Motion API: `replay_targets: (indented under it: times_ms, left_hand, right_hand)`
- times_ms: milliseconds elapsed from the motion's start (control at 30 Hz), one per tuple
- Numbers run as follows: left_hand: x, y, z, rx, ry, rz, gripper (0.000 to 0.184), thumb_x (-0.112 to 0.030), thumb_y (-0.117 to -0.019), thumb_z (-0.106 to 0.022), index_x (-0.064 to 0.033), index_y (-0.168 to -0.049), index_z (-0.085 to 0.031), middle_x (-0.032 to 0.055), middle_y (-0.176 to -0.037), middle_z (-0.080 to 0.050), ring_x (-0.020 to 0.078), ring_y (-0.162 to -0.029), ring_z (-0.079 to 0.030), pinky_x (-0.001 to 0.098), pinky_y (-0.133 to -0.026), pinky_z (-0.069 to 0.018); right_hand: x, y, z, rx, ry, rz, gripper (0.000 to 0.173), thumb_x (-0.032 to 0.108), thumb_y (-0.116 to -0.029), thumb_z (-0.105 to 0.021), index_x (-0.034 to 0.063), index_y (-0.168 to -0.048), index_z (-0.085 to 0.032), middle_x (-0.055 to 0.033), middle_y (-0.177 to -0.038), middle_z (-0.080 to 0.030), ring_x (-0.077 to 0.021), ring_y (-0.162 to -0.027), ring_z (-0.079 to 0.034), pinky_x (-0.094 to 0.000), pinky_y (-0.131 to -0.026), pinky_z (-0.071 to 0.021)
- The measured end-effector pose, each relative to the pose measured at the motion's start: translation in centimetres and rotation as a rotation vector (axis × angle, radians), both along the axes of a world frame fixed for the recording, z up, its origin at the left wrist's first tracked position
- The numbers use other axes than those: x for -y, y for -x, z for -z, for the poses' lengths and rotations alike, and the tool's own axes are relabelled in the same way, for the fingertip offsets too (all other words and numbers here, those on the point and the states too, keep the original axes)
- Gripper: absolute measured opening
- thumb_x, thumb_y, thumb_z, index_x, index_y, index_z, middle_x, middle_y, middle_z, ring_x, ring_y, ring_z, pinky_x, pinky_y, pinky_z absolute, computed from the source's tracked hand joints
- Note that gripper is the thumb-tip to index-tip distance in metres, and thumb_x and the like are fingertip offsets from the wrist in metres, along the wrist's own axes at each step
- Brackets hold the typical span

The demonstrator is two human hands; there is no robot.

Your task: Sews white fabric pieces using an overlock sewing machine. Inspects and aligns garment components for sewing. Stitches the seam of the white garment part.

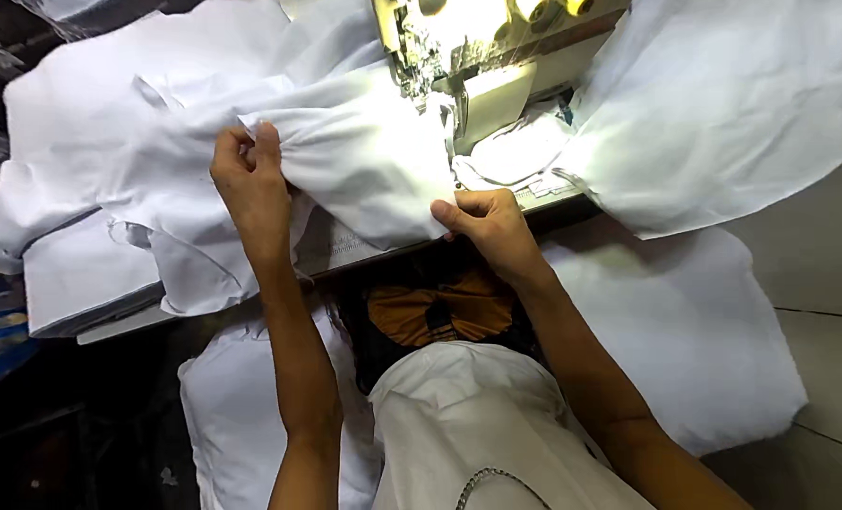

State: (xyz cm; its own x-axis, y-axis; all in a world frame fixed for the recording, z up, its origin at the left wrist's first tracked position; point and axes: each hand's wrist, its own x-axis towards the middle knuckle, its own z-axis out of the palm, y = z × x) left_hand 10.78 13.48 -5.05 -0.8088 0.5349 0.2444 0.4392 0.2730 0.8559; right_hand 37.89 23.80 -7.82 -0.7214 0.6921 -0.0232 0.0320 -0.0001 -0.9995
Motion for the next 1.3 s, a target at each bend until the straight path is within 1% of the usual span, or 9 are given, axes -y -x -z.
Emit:
replay_targets:
  times_ms: [200, 300, 367, 433, 567, 767, 1033, 1167, 1300]
  left_hand:
    - [5.5, -8.3, 2.5, 0.244, -0.016, 0.177, 0.045, -0.047, -0.1075, -0.047, -0.0127, -0.138, -0.046, 0.0006, -0.103, -0.065, 0.0103, -0.082, -0.069, 0.0296, -0.073, -0.0600]
    - [5.3, -10.7, 5.1, 0.310, 0.025, 0.232, 0.041, -0.044, -0.1055, -0.054, -0.0118, -0.132, -0.055, 0.0014, -0.101, -0.067, 0.0095, -0.082, -0.066, 0.0297, -0.073, -0.0577]
    - [5.0, -11.1, 5.3, 0.319, -0.022, 0.220, 0.032, -0.035, -0.1047, -0.059, -0.0114, -0.127, -0.063, 0.0009, -0.105, -0.070, 0.0077, -0.090, -0.068, 0.0286, -0.081, -0.0587]
    - [5.1, -11.0, 4.7, 0.363, -0.104, 0.203, 0.028, -0.028, -0.1065, -0.056, -0.0119, -0.128, -0.062, -0.0009, -0.110, -0.070, 0.0066, -0.094, -0.069, 0.0283, -0.085, -0.0590]
    - [5.3, -11.0, 2.8, 0.374, -0.136, 0.152, 0.024, -0.027, -0.1087, -0.051, -0.0165, -0.130, -0.057, -0.0046, -0.097, -0.069, 0.0040, -0.077, -0.069, 0.0223, -0.066, -0.0596]
    - [6.0, -10.4, 2.6, 0.346, -0.102, 0.172, 0.011, -0.029, -0.1062, -0.056, -0.0185, -0.110, -0.056, -0.0065, -0.079, -0.062, 0.0021, -0.058, -0.061, 0.0183, -0.050, -0.0526]
    - [5.8, -10.3, 3.1, 0.332, -0.105, 0.191, 0.013, -0.029, -0.1070, -0.055, -0.0169, -0.112, -0.056, -0.0059, -0.087, -0.064, 0.0030, -0.072, -0.066, 0.0205, -0.064, -0.0579]
    - [5.5, -10.8, 3.0, 0.323, -0.073, 0.109, 0.020, -0.035, -0.1080, -0.052, -0.0165, -0.102, -0.052, -0.0026, -0.069, -0.058, 0.0055, -0.043, -0.054, 0.0201, -0.036, -0.0461]
    - [5.4, -11.0, 2.8, 0.340, -0.084, 0.105, 0.023, -0.037, -0.1088, -0.049, -0.0165, -0.099, -0.049, -0.0022, -0.064, -0.055, 0.0066, -0.037, -0.049, 0.0211, -0.031, -0.0432]
  right_hand:
    - [0.4, -1.4, 0.6, -0.011, -0.042, -0.036, 0.038, 0.027, -0.1104, -0.048, 0.0050, -0.090, -0.070, -0.0045, -0.076, -0.068, -0.0111, -0.064, -0.063, -0.0236, -0.058, -0.0548]
    - [0.4, -2.0, 0.9, -0.008, -0.096, 0.064, 0.026, 0.022, -0.1056, -0.059, 0.0059, -0.090, -0.072, -0.0022, -0.071, -0.065, -0.0086, -0.057, -0.059, -0.0205, -0.053, -0.0522]
    - [0.5, -2.0, 1.0, -0.048, -0.099, 0.139, 0.009, 0.014, -0.0994, -0.068, 0.0061, -0.102, -0.073, -0.0024, -0.072, -0.066, -0.0073, -0.052, -0.057, -0.0184, -0.048, -0.0505]
    - [0.2, -1.6, 0.8, -0.064, -0.067, 0.162, 0.031, 0.007, -0.0950, -0.073, 0.0077, -0.125, -0.065, -0.0032, -0.077, -0.067, -0.0082, -0.055, -0.060, -0.0188, -0.048, -0.0518]
    - [0.5, -1.1, 0.4, 0.004, 0.065, 0.162, 0.053, 0.005, -0.0903, -0.077, 0.0116, -0.139, -0.059, -0.0041, -0.077, -0.066, -0.0095, -0.053, -0.058, -0.0197, -0.047, -0.0505]
    - [0.3, -0.8, 0.2, 0.004, 0.170, 0.104, 0.017, 0.011, -0.0949, -0.073, 0.0045, -0.110, -0.071, -0.0023, -0.078, -0.069, -0.0059, -0.056, -0.058, -0.0182, -0.052, -0.0505]
    - [-0.8, 0.1, 0.5, -0.024, 0.119, 0.138, 0.014, 0.015, -0.0899, -0.079, 0.0043, -0.085, -0.071, 0.0006, -0.068, -0.067, -0.0032, -0.054, -0.057, -0.0184, -0.052, -0.0488]
    - [-0.3, 0.3, 0.0, -0.043, 0.080, 0.193, 0.019, 0.018, -0.0876, -0.082, 0.0052, -0.081, -0.069, 0.0002, -0.066, -0.066, -0.0037, -0.052, -0.055, -0.0189, -0.049, -0.0461]
    - [0.0, 0.6, -0.5, -0.083, 0.057, 0.247, 0.023, 0.019, -0.0885, -0.082, 0.0069, -0.079, -0.065, 0.0003, -0.065, -0.066, -0.0045, -0.053, -0.059, -0.0194, -0.049, -0.0489]
